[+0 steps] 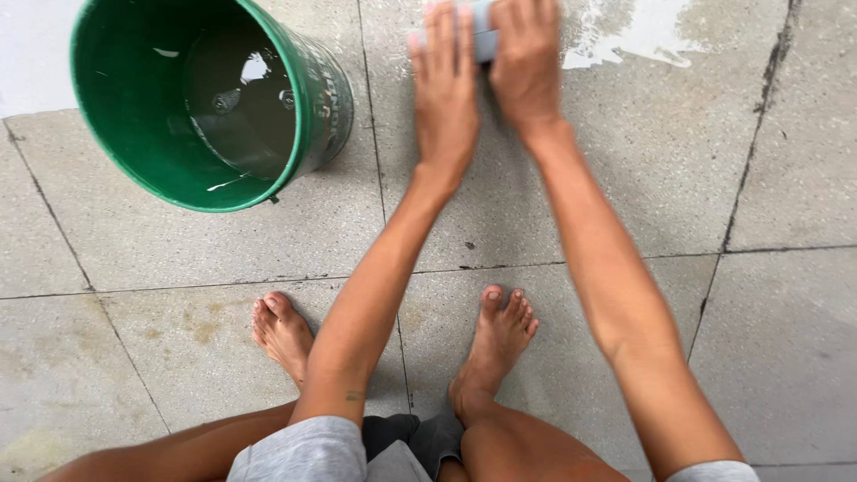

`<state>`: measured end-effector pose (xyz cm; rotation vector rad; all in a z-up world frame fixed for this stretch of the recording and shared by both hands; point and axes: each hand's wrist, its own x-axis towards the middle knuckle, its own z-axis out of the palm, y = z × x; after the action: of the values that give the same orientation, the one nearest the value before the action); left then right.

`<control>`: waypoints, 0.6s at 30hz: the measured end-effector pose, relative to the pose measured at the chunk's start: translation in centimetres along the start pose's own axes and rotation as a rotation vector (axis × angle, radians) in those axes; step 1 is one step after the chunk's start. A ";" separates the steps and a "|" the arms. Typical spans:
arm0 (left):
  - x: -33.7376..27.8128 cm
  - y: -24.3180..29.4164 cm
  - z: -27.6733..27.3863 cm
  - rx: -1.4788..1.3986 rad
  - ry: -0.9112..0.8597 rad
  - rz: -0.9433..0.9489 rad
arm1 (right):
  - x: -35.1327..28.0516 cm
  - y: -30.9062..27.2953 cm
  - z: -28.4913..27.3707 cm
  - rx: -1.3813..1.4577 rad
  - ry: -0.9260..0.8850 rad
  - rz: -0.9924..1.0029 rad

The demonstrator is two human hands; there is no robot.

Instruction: The person cleans a tiled floor by hand using a small block to scrub white marks, occasionally dipping the block into a green bucket of water.

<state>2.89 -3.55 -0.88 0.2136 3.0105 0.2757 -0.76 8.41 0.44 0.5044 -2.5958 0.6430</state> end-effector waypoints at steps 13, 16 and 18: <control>3.7 17.0 -1.3 0.085 -0.146 0.588 | -8.8 11.6 -8.4 -0.327 0.321 0.539; 5.4 11.1 -0.1 -0.005 -0.032 0.545 | -5.6 10.0 -3.3 -0.288 0.355 0.549; 5.7 6.3 0.3 -0.095 0.106 0.472 | -2.5 7.3 0.0 -0.223 0.350 0.490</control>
<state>-1.84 3.49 -0.56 0.9294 2.9972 0.4800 -1.85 15.05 -3.33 -0.3027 -2.4103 0.5211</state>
